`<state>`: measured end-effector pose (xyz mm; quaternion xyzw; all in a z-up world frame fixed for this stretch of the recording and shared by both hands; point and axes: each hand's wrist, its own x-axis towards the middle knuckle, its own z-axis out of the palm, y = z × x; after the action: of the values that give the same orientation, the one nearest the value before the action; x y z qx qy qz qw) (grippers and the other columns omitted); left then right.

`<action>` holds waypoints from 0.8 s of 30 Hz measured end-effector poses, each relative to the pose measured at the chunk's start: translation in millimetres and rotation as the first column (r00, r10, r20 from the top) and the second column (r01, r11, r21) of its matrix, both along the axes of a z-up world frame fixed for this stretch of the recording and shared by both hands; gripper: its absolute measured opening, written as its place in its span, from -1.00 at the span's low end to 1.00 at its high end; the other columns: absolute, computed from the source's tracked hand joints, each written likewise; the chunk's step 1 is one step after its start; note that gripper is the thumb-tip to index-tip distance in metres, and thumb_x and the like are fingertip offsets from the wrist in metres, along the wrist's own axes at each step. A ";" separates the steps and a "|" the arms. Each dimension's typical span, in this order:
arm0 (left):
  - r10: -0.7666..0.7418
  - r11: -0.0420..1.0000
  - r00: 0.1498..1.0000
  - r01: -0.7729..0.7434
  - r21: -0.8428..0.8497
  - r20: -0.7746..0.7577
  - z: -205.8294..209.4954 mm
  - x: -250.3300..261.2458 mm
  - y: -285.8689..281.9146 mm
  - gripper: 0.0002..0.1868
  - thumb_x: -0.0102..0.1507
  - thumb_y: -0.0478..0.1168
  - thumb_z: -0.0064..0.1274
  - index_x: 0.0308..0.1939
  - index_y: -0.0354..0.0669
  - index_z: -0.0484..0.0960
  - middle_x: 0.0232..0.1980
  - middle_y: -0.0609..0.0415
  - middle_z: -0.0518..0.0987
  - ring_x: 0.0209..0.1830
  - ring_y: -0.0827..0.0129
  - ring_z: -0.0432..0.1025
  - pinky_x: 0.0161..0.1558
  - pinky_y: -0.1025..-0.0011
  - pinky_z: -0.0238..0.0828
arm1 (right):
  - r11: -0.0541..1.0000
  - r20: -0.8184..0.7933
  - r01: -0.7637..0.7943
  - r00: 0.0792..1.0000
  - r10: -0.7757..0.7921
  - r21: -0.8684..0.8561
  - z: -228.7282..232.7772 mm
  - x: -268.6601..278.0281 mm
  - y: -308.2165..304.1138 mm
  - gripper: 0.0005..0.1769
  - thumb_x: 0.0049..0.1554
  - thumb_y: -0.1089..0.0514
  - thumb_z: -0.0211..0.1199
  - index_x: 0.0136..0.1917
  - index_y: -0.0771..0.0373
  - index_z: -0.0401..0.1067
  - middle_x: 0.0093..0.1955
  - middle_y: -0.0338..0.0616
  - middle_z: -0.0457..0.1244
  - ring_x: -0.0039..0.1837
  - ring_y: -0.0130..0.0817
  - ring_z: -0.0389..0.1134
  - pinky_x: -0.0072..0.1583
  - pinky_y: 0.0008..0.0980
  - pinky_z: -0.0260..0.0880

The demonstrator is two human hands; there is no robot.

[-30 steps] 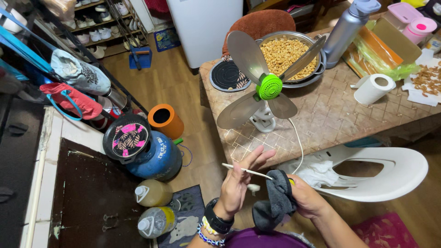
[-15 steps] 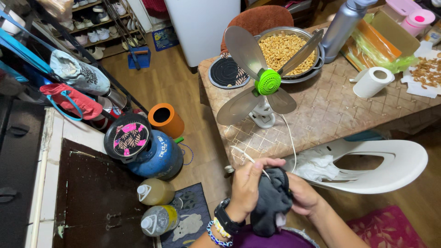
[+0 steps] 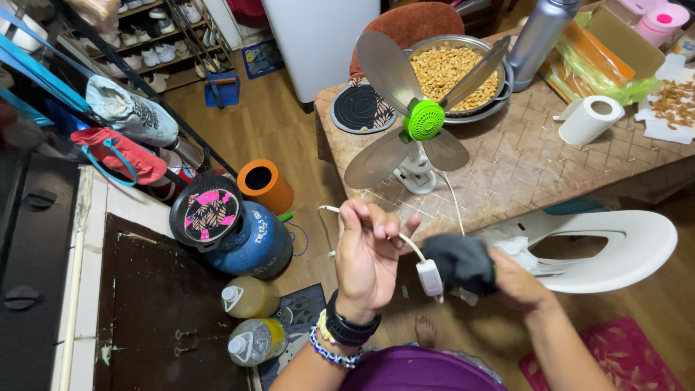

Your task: The person wipes a small table fan with a cloth, then attaches three fan blades to the motor housing and secures them. The person then moves the assembled fan to another location.

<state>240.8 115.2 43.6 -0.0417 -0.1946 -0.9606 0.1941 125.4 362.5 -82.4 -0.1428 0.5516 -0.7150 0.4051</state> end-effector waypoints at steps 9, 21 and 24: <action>0.076 0.996 0.997 -0.078 -0.051 -0.034 -6.1 -14.1 -1.0 -0.67 0.52 0.07 -0.34 0.04 -0.09 0.34 -0.20 0.10 0.42 -0.08 0.33 0.42 0.39 -0.09 0.33 | 0.945 -0.357 -0.323 0.877 0.321 0.057 12.9 60.3 -43.7 -0.61 0.19 0.00 0.35 0.11 0.36 0.56 -0.01 -0.17 0.42 0.05 -0.51 0.36 0.14 -0.44 0.43; -0.076 0.778 0.993 0.119 -0.617 0.095 -31.6 6.6 39.0 -0.58 0.56 -0.06 -0.32 0.13 -0.37 0.49 0.24 -0.26 0.59 0.42 0.07 0.37 0.48 0.13 0.21 | 0.965 -0.478 0.006 0.869 0.124 0.261 37.5 58.6 -44.3 -0.67 0.27 0.03 0.09 0.06 0.34 0.48 -0.11 -0.24 0.38 -0.04 -0.54 0.33 0.02 -0.47 0.41; -0.049 0.643 0.995 0.096 -0.760 0.085 -28.6 8.6 42.4 -0.56 0.56 -0.08 -0.36 0.12 -0.41 0.50 0.29 -0.26 0.57 0.60 0.09 0.19 0.57 0.16 0.03 | 0.976 -0.393 0.024 0.917 0.064 0.215 24.2 59.6 -46.5 -0.64 0.29 0.01 0.00 0.12 0.31 0.43 -0.08 -0.25 0.34 -0.05 -0.54 0.29 0.00 -0.47 0.38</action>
<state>249.5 157.6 15.1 -0.1000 -0.5841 -0.7974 0.1143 185.0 315.9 -58.2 -0.2459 0.6951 -0.6027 0.3050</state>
